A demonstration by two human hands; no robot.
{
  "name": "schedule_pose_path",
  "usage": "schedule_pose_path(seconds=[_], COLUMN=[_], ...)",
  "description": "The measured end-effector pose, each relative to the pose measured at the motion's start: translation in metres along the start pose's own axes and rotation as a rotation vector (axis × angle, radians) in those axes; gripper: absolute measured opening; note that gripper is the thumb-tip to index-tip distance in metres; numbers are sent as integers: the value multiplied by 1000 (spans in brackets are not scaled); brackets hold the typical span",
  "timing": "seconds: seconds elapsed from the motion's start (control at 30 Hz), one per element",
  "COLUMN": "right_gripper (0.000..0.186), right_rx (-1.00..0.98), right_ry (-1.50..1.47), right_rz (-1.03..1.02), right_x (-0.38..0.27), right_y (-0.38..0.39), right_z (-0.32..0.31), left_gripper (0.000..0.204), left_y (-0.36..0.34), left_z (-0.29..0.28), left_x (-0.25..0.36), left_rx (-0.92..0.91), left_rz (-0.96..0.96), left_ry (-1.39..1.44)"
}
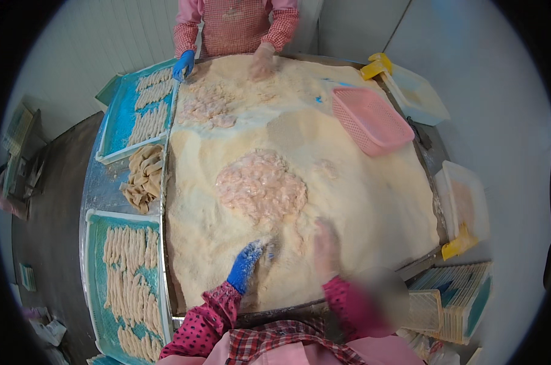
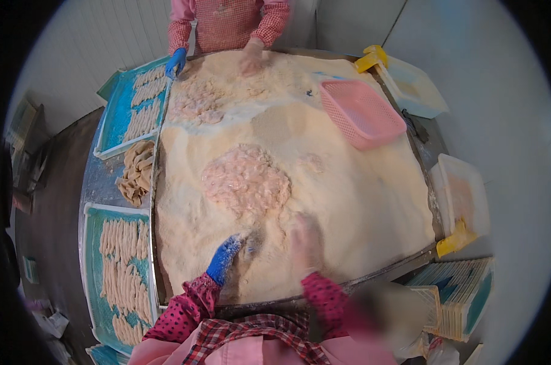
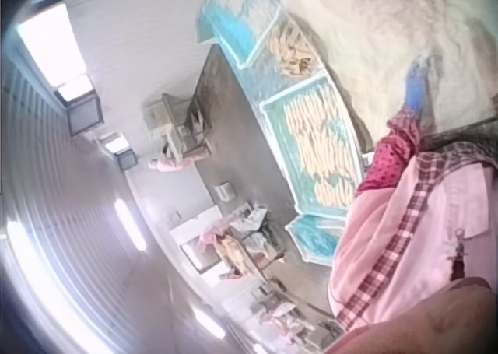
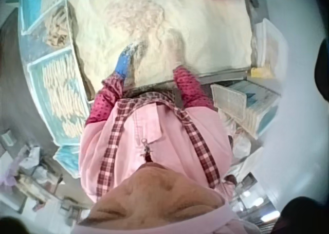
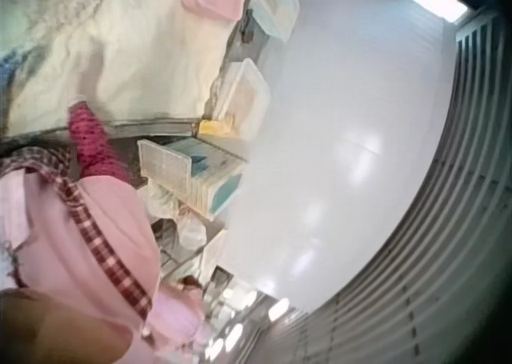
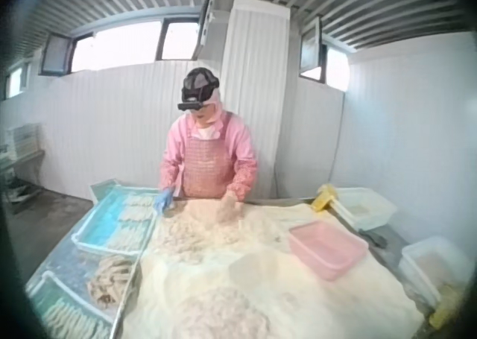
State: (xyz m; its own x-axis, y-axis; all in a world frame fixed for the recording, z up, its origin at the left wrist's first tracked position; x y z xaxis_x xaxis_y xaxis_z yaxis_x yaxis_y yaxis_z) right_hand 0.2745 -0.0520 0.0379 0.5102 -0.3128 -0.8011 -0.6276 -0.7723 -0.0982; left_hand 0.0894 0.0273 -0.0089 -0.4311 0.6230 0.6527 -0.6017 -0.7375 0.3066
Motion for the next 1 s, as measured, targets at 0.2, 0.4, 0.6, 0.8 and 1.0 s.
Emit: schedule_pose_path(seconds=[0.2, 0.4, 0.6, 0.8, 1.0], right_gripper=[59, 72, 75, 32, 17], right_rx=[-182, -140, 30, 73, 62], right_ry=[126, -13, 515, 36, -122], right_rz=[-239, -173, 1, 243, 401], right_x=[-87, -74, 14, 67, 45], right_y=[40, 26, -17, -17, -8], right_z=[70, 97, 60, 51, 25], left_gripper=[67, 42, 44, 44, 42], left_y=[32, 15, 27, 87, 59], left_z=[18, -63, -183, -386, -419], left_x=[-7, 11, 200, 360, 325], left_rx=[-109, 216, 148, 1008, 613], left_rz=[351, 27, 519, 916, 713], left_ry=[-263, 478, 720, -735, -590])
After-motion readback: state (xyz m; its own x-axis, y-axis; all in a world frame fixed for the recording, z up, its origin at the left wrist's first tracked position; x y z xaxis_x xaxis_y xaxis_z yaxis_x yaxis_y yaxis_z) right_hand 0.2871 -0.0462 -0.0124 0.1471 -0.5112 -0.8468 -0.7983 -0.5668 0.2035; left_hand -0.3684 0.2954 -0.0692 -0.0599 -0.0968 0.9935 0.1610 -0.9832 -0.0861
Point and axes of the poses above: each hand's wrist, its own y-axis away from the middle knuckle, its own z-axis out of the palm, x = y × z, the point moved 5 cm from there along -y, towards the middle knuckle, and after that the axes turned 7 degrees about z, right-handed, at the moved point
